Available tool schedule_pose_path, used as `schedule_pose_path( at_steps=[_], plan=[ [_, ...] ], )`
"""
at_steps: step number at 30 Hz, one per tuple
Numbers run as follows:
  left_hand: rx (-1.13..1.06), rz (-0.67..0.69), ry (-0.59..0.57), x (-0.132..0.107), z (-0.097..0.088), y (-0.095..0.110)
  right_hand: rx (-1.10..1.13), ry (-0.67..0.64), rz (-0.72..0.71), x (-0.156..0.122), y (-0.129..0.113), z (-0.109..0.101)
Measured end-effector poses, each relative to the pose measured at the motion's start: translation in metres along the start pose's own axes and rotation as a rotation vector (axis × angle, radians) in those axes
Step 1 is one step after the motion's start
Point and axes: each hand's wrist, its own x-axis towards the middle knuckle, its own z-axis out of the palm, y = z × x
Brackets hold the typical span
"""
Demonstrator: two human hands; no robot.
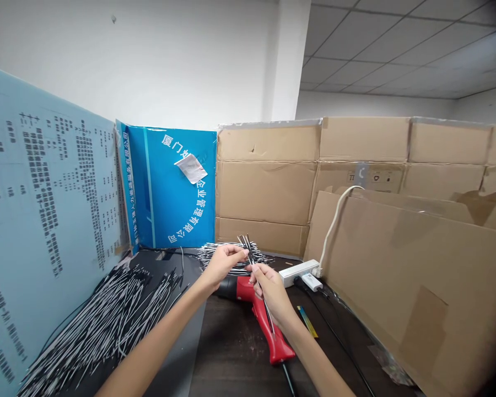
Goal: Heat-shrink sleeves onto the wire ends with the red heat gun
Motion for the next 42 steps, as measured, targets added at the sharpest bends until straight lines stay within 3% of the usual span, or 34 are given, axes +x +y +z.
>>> schedule_pose_path(
  at_steps=[9, 16, 30, 38, 42],
  plan=[
    [-0.018, -0.046, 0.068, -0.003, 0.002, 0.008, -0.022, 0.006, 0.001, -0.001, -0.001, 0.001],
    [-0.008, 0.003, -0.052, 0.000, 0.003, -0.005, -0.030, 0.003, -0.008, -0.001, 0.000, 0.002],
    [-0.057, -0.098, 0.067, 0.001, -0.007, 0.000, -0.039, -0.011, 0.015, -0.002, 0.000, 0.003],
    [0.011, -0.102, -0.058, 0.001, -0.004, -0.007, -0.043, -0.016, 0.006, -0.003, -0.001, 0.004],
    [-0.003, -0.086, -0.057, 0.002, -0.003, -0.010, -0.049, -0.021, 0.017, -0.003, 0.000, 0.005]
  ],
)
